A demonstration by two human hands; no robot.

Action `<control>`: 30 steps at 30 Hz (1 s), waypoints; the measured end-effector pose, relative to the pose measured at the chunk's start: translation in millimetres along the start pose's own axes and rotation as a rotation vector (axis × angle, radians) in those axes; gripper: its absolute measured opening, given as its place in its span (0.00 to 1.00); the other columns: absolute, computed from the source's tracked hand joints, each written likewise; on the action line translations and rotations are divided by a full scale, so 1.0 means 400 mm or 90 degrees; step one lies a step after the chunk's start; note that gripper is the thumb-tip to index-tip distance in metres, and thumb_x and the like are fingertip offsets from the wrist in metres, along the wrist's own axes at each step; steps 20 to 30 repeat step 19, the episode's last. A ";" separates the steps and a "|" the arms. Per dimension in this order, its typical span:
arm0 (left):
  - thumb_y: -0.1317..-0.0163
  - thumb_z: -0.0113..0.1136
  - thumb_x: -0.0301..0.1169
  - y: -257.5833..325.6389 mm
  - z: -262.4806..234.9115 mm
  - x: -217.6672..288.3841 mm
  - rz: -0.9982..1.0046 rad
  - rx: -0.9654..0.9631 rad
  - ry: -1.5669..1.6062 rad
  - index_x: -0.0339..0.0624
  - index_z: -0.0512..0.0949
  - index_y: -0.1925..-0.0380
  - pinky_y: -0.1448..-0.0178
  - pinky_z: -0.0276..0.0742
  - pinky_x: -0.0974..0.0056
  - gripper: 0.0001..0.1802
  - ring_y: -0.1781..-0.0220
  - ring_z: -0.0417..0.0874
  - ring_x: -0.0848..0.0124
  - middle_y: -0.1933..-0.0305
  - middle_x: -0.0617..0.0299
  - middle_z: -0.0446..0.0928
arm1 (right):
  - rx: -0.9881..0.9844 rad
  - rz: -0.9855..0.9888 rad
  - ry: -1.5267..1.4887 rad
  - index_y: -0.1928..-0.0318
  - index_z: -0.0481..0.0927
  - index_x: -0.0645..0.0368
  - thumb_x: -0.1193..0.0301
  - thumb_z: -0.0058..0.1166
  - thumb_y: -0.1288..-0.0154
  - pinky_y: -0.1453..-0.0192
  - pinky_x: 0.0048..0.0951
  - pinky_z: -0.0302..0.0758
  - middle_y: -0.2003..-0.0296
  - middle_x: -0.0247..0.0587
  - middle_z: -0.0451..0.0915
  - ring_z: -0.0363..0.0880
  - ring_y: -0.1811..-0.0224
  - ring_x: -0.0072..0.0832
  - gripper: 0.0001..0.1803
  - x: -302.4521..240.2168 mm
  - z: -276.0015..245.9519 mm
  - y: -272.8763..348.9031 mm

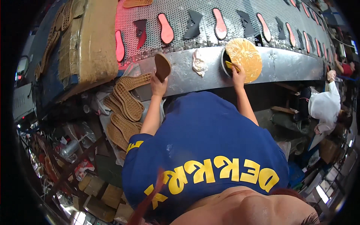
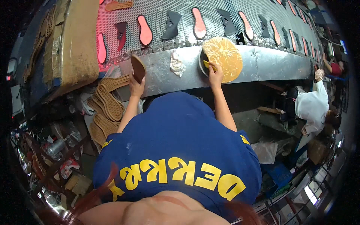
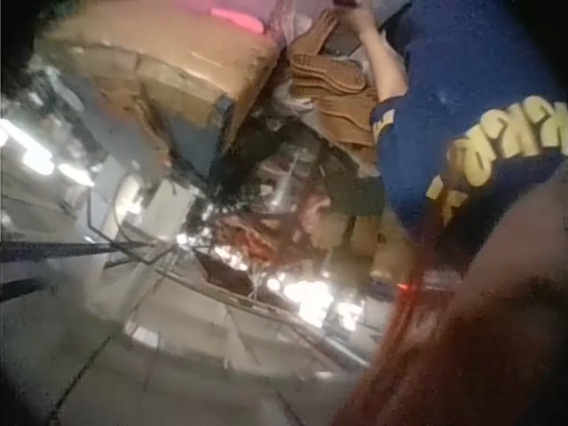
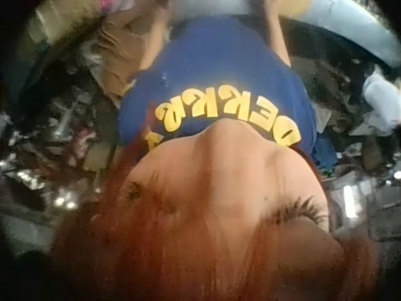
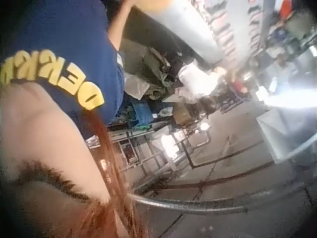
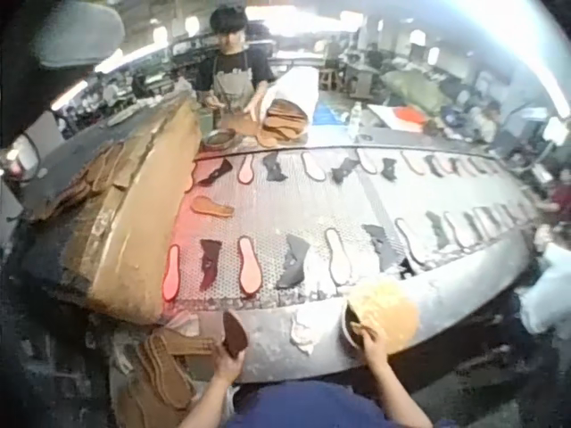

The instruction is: The person uses a yellow scraper to apply a brown adhesive substance from a metal container onto the bottom of shoe soles. They repeatedly dip the tool into the container and spread the glue across the textured surface of each sole before placing the finished item on a nearby pile.

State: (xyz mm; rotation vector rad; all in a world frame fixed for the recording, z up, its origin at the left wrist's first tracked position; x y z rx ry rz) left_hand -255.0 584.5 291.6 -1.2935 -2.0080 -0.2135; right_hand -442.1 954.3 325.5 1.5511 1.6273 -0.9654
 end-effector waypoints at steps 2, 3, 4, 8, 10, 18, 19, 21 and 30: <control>0.37 0.58 0.37 -0.007 0.011 0.018 -0.086 0.012 0.150 0.38 0.62 0.35 0.46 0.74 0.53 0.32 0.49 0.77 0.55 0.48 0.46 0.74 | 0.016 0.034 0.003 0.55 0.85 0.55 0.73 0.59 0.37 0.57 0.28 0.76 0.63 0.45 0.84 0.82 0.61 0.32 0.10 0.023 -0.005 0.000; 0.36 0.57 0.36 -0.026 0.002 0.035 -0.137 -0.026 0.220 0.38 0.63 0.36 0.49 0.75 0.55 0.30 0.53 0.79 0.58 0.50 0.47 0.75 | 0.015 -0.020 0.004 0.55 0.85 0.54 0.72 0.59 0.36 0.63 0.26 0.75 0.65 0.43 0.83 0.81 0.67 0.29 0.10 0.035 -0.004 0.000; 0.34 0.55 0.36 -0.031 -0.014 0.046 -0.195 -0.058 0.285 0.37 0.64 0.37 0.52 0.77 0.57 0.28 0.56 0.81 0.60 0.52 0.49 0.76 | -0.004 0.068 -0.053 0.55 0.85 0.54 0.72 0.59 0.36 0.65 0.24 0.74 0.66 0.41 0.83 0.80 0.69 0.28 0.09 0.027 -0.006 0.000; 0.25 0.43 0.40 -0.070 -0.047 0.103 -0.313 -0.115 0.618 0.40 0.63 0.37 0.60 0.83 0.61 0.23 0.62 0.83 0.66 0.51 0.53 0.77 | -0.048 0.278 -0.344 0.51 0.82 0.58 0.71 0.57 0.34 0.70 0.21 0.71 0.68 0.38 0.79 0.76 0.74 0.23 0.12 0.027 -0.024 -0.012; 0.24 0.38 0.43 -0.084 -0.074 0.161 -0.264 -0.099 0.744 0.40 0.64 0.38 0.61 0.84 0.61 0.23 0.60 0.83 0.64 0.49 0.51 0.76 | -0.043 0.364 -0.557 0.47 0.79 0.62 0.71 0.55 0.33 0.71 0.21 0.70 0.67 0.38 0.77 0.75 0.72 0.23 0.16 0.010 -0.027 -0.026; 0.27 0.28 0.55 -0.120 -0.165 0.402 -0.202 -0.315 1.115 0.37 0.64 0.38 0.60 0.85 0.57 0.35 0.57 0.82 0.58 0.45 0.43 0.74 | -0.133 0.354 -1.112 0.49 0.76 0.62 0.73 0.53 0.33 0.59 0.32 0.74 0.62 0.45 0.78 0.75 0.67 0.32 0.14 -0.173 -0.046 -0.090; 0.27 0.28 0.55 -0.121 -0.165 0.405 -0.198 -0.312 1.117 0.37 0.64 0.38 0.60 0.85 0.57 0.35 0.57 0.82 0.58 0.45 0.43 0.74 | -0.121 0.299 -1.076 0.48 0.76 0.62 0.71 0.54 0.33 0.59 0.34 0.74 0.58 0.47 0.79 0.75 0.65 0.33 0.14 -0.238 -0.053 -0.089; 0.27 0.28 0.55 -0.121 -0.165 0.405 -0.198 -0.312 1.117 0.37 0.64 0.38 0.60 0.85 0.57 0.35 0.57 0.82 0.58 0.45 0.43 0.74 | -0.121 0.299 -1.076 0.48 0.76 0.62 0.71 0.54 0.33 0.59 0.34 0.74 0.58 0.47 0.79 0.75 0.65 0.33 0.14 -0.238 -0.053 -0.089; 0.27 0.28 0.55 -0.121 -0.165 0.405 -0.198 -0.312 1.117 0.37 0.64 0.38 0.60 0.85 0.57 0.35 0.57 0.82 0.58 0.45 0.43 0.74 | -0.121 0.299 -1.076 0.48 0.76 0.62 0.71 0.54 0.33 0.59 0.34 0.74 0.58 0.47 0.79 0.75 0.65 0.33 0.14 -0.238 -0.053 -0.089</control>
Point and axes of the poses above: each hand's wrist, its own y-axis away from the middle knuckle, its own z-axis out of the palm, x = y × z, the point moved 2 cm from there along -y, towards the middle knuckle
